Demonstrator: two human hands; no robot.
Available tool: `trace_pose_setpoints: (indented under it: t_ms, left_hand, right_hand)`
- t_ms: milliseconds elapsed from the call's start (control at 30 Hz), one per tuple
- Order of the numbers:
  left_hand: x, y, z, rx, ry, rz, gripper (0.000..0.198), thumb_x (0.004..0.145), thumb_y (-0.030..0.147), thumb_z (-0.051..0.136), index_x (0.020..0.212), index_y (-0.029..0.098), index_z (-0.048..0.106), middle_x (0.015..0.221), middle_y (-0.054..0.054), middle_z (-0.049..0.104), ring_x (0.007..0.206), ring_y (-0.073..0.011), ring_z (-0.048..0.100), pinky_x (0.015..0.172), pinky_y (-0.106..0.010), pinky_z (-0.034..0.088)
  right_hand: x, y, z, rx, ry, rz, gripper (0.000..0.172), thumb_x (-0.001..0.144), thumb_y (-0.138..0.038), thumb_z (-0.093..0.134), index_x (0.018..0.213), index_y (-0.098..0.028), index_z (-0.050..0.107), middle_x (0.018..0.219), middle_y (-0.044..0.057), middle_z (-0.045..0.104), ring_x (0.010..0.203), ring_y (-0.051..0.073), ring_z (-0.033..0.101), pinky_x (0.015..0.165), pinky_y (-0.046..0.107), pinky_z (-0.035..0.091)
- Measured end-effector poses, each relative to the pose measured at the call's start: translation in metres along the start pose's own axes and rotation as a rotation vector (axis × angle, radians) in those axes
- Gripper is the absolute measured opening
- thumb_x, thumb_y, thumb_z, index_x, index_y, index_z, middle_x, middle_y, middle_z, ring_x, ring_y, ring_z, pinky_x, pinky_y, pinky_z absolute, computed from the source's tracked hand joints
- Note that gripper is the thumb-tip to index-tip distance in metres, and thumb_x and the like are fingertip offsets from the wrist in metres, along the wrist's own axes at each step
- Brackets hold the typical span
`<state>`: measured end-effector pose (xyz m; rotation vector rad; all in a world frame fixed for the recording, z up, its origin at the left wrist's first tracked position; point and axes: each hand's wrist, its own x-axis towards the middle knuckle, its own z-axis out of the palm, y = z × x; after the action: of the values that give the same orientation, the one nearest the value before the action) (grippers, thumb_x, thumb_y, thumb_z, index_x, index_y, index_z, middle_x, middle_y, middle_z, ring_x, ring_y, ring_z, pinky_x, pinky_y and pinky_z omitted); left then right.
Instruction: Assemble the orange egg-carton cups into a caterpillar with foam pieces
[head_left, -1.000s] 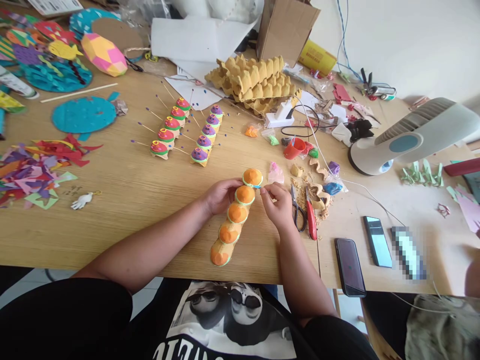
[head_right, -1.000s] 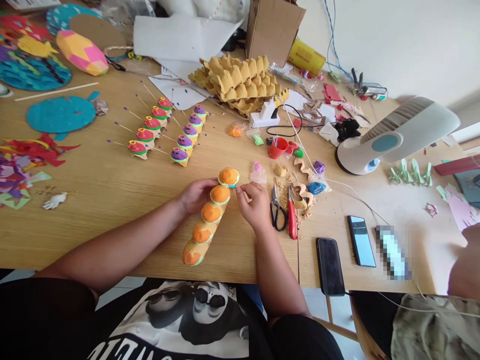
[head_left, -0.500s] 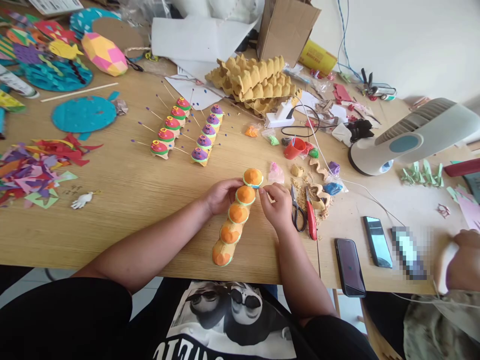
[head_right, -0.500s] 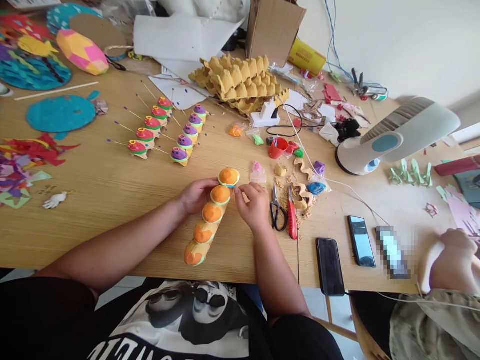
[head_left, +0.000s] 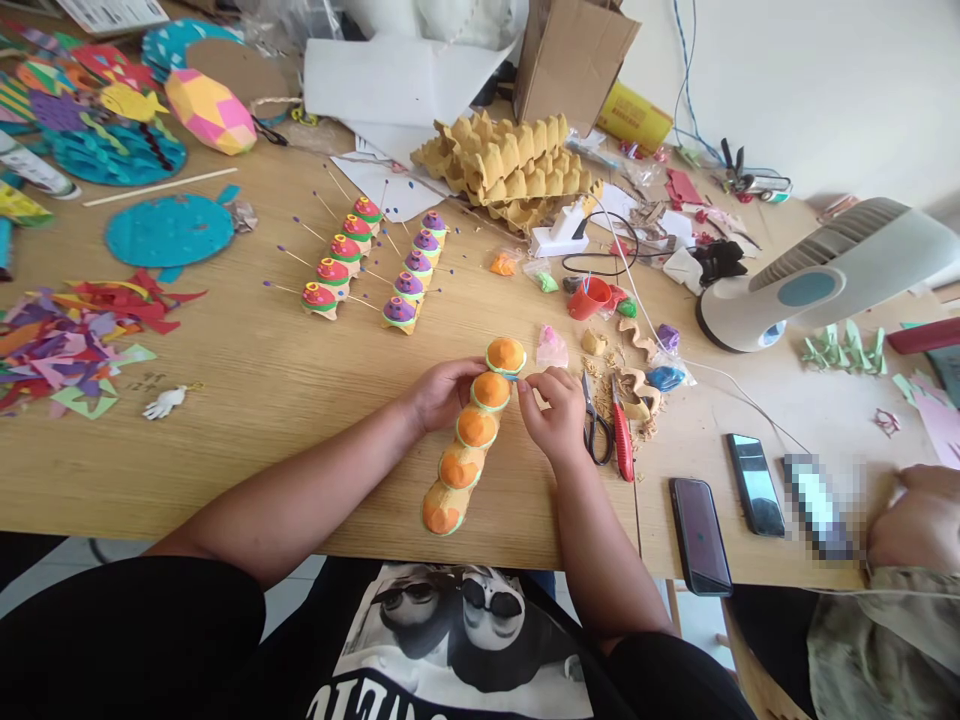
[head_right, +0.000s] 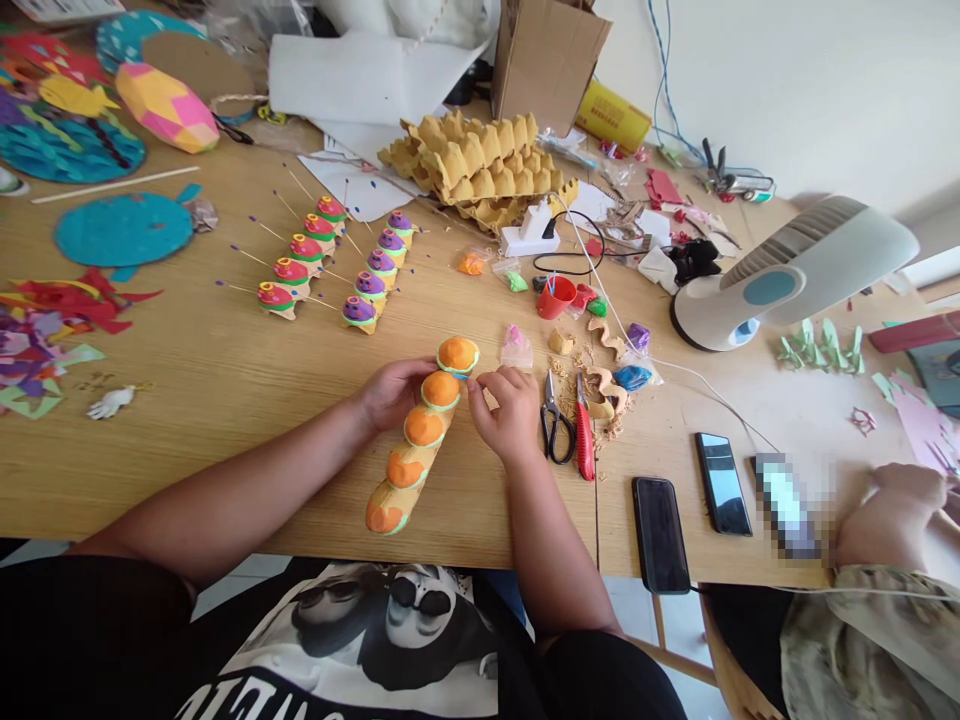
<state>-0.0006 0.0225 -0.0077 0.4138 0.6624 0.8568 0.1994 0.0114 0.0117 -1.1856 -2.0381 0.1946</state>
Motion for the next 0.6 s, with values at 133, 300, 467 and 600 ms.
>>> trace_pose_setpoints:
  t_ms: [133,300,467,600]
  left_hand:
    - [0.0003,-0.0009,-0.0014,0.008,-0.006,0.011,0.011,0.081,0.025,0.067,0.085,0.026,0.077,0.081,-0.003,0.077,0.071,-0.0193,0.068,0.067,-0.028,0.05]
    - [0.0005,-0.0014,-0.002,-0.015,-0.011,0.015,0.011,0.081,0.024,0.067,0.086,0.026,0.077,0.083,-0.003,0.078,0.073,-0.019,0.069,0.069,-0.028,0.051]
    - [0.0015,-0.0023,-0.0021,-0.019,0.021,0.022,0.012,0.081,0.022,0.067,0.088,0.024,0.077,0.08,-0.003,0.077,0.069,-0.0186,0.069,0.066,-0.028,0.05]
    - [0.0022,-0.003,-0.0011,-0.026,0.056,0.074,0.015,0.081,0.018,0.067,0.092,0.018,0.077,0.076,-0.004,0.075,0.063,-0.0161,0.067,0.06,-0.025,0.049]
  right_hand:
    - [-0.0005,0.0021,0.0013,-0.1,0.029,-0.049,0.023,0.1,-0.03,0.06,0.08,-0.021,0.067,0.071,0.002,0.062,0.068,0.018,0.055,0.068,0.034,0.038]
    - [-0.0014,0.0015,0.0002,-0.18,0.032,-0.052,0.02,0.1,-0.03,0.062,0.083,-0.022,0.07,0.076,0.003,0.067,0.071,0.018,0.056,0.07,0.035,0.037]
    - [-0.0017,-0.0036,-0.0039,-0.112,0.084,-0.03,0.016,0.099,-0.029,0.06,0.087,-0.022,0.069,0.07,0.001,0.061,0.068,0.017,0.056,0.069,0.035,0.038]
    - [-0.001,-0.0049,-0.0057,-0.053,0.127,-0.013,0.011,0.098,-0.026,0.06,0.089,-0.021,0.065,0.066,-0.001,0.056,0.065,0.016,0.053,0.068,0.034,0.037]
